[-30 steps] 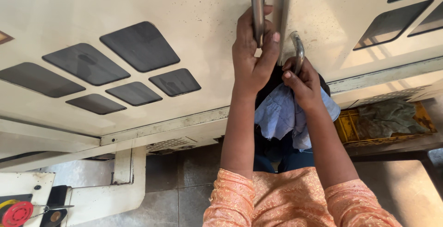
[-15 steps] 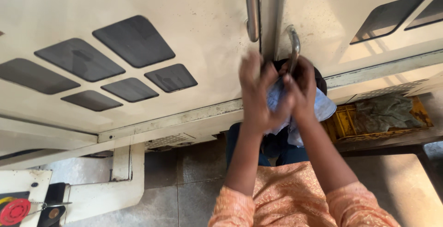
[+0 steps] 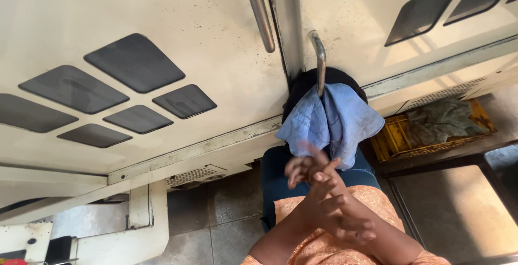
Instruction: The person opens the door of a CNC machine using two handles and a cloth, then reaches inside to adjust or inspect internal components. The person manipulates a metal rod or tool inside the machine's chamber.
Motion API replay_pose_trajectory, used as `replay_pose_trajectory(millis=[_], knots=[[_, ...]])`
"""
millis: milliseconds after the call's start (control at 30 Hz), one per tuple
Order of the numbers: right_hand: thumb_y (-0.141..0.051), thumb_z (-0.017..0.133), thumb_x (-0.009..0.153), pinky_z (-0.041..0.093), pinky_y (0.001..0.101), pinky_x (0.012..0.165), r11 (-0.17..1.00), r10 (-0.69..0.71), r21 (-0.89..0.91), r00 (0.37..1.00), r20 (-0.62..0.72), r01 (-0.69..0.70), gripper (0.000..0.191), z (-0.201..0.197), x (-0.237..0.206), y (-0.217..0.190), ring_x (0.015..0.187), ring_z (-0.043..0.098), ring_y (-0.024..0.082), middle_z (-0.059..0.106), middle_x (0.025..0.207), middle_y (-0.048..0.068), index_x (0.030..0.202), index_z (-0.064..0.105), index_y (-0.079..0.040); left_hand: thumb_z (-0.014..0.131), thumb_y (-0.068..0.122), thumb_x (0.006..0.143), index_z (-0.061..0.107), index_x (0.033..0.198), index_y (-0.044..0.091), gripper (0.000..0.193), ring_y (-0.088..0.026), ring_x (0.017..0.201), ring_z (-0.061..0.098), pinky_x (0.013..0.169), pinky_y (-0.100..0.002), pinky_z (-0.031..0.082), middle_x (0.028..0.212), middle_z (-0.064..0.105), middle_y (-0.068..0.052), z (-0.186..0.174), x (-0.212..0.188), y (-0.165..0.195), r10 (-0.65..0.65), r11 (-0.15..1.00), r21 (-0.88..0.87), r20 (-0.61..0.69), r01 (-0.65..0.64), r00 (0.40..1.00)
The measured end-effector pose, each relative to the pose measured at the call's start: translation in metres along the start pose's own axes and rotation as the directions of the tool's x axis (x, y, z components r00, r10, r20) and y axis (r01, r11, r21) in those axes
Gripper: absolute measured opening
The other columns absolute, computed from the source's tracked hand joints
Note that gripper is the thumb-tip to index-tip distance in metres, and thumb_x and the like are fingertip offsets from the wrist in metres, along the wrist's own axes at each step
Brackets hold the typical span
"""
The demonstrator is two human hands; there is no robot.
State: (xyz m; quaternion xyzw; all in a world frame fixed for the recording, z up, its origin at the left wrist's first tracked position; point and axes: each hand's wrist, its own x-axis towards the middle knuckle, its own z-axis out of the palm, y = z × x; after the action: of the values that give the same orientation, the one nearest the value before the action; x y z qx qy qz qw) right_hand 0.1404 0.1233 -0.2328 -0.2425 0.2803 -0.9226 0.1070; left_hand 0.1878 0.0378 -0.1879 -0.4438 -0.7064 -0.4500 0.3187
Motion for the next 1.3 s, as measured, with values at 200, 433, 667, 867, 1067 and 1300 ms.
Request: replay_pose_trajectory(millis=[200,433,667,867,1067,1300], knots=[[-0.027,0.056,0.105,0.06,0.0379,0.058,0.992,0.092,-0.088,0.996,0.006,-0.091,0.065,-0.008,-0.016,0.006,0.071,0.071,0.029,0.068,0.113,0.028,0.157,0.02,-0.01,0.073,0.061,0.094,0.056,0.147,0.034,0.063,-0.035,0.165,0.019,0.115,-0.058,0.044,0.174,0.014,-0.006,-0.001,-0.004,0.01,0.016,0.999,-0.05,0.023,-0.015,1.0],[-0.035,0.057,0.101,0.06,0.0367,0.065,0.947,0.316,-0.069,0.948,0.021,-0.314,0.069,0.027,-0.04,-0.011,0.08,0.072,0.027,0.07,0.114,0.024,0.155,0.026,-0.008,0.069,0.062,0.096,0.062,0.145,0.033,0.057,-0.034,0.164,0.019,0.113,-0.053,0.048,0.174,0.017,-0.005,-0.012,-0.003,0.016,-0.002,1.0,0.003,0.048,0.002,0.999],[-0.044,0.059,0.097,0.06,0.0354,0.072,0.923,0.383,-0.064,0.922,0.055,-0.38,0.073,0.03,-0.026,-0.016,0.089,0.072,0.025,0.072,0.115,0.02,0.154,0.033,-0.006,0.064,0.06,0.095,0.07,0.137,0.03,0.052,-0.032,0.161,0.025,0.118,-0.051,0.054,0.169,0.029,-0.007,-0.007,-0.006,0.018,0.012,1.0,0.016,0.005,-0.012,1.0],[-0.051,0.061,0.093,0.06,0.0343,0.078,0.912,0.365,-0.205,0.931,0.005,-0.356,0.079,0.027,0.005,-0.049,0.097,0.072,0.023,0.073,0.115,0.017,0.153,0.038,-0.004,0.064,0.049,0.097,0.072,0.132,0.029,0.041,-0.033,0.157,0.034,0.123,-0.059,0.041,0.165,0.036,-0.01,-0.003,0.023,-0.007,0.118,0.989,0.087,0.02,-0.119,0.993],[-0.058,0.062,0.101,0.059,0.0457,0.109,0.932,0.2,-0.323,0.976,0.082,-0.164,0.079,0.028,0.027,-0.083,0.127,0.065,0.034,0.068,0.131,0.021,0.15,0.05,0.001,0.06,0.049,0.103,0.064,0.138,0.024,0.043,-0.031,0.157,0.036,0.129,-0.051,0.035,0.165,0.038,-0.01,-0.032,0.058,-0.015,-0.014,0.862,-0.499,-0.204,-0.092,0.979],[-0.046,0.068,0.095,0.057,0.0467,0.101,0.815,0.505,-0.378,0.858,0.092,-0.439,0.068,0.018,0.003,-0.054,0.127,0.063,0.031,0.065,0.134,0.016,0.145,0.053,-0.003,0.059,0.058,0.098,0.065,0.13,0.017,0.052,-0.034,0.149,0.041,0.123,-0.055,0.038,0.155,0.045,-0.016,-0.009,0.07,-0.015,-0.098,0.537,-0.833,-0.217,-0.132,0.971]])
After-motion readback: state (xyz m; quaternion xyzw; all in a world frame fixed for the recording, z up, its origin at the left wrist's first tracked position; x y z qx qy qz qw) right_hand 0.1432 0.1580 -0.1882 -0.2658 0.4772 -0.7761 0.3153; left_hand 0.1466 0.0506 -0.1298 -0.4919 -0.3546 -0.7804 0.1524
